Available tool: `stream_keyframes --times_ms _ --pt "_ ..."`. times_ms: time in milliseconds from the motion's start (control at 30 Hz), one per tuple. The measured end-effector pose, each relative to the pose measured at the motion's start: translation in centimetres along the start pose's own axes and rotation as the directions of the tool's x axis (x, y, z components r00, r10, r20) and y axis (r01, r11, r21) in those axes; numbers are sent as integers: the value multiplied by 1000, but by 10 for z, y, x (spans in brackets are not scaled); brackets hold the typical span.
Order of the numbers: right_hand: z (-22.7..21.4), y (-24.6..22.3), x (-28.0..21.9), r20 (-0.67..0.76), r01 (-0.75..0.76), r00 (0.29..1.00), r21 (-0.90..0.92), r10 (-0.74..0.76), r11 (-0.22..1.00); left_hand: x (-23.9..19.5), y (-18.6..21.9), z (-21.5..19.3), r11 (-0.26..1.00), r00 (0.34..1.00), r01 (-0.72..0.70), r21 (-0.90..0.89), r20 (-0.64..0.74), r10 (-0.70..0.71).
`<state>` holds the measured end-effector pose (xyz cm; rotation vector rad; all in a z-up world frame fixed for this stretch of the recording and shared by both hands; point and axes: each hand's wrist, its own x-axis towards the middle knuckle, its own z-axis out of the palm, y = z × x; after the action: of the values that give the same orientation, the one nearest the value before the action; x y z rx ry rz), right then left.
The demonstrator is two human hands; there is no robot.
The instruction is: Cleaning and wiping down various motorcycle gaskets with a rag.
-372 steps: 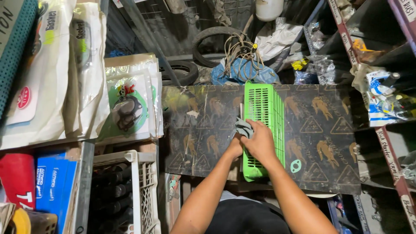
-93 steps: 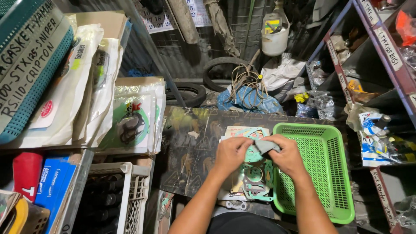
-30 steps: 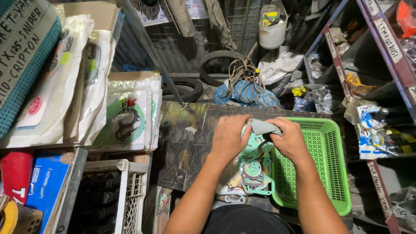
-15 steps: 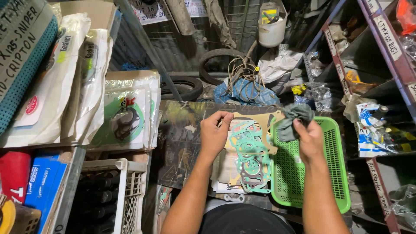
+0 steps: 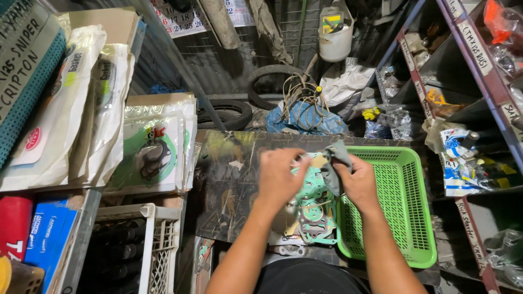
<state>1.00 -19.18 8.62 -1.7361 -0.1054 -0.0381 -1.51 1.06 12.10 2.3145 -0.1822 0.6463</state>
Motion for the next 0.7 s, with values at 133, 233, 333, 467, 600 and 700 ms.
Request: stream_keyframes --times_ms 133,233,333,467,600,700 --pt "1 8 -1 32 2 999 -55 0 998 -5 5 15 990 998 -10 -144 54 18" --pt "-1 1 -1 68 22 998 -58 -18 998 -3 -2 15 958 998 51 -281 -23 -60" --pt "-9 7 3 120 74 991 -145 -56 987 0 -9 7 946 992 89 -311 -55 -112" --pt "-23 16 10 177 146 980 -317 -92 937 6 -14 -10 944 981 156 -292 -66 -183" --pt "-25 6 15 170 215 971 -288 -171 933 7 -15 -18 939 980 182 -292 -17 -196" --pt "-5 0 13 231 250 954 -261 -192 932 8 -9 -16 922 985 160 -353 0 -171"
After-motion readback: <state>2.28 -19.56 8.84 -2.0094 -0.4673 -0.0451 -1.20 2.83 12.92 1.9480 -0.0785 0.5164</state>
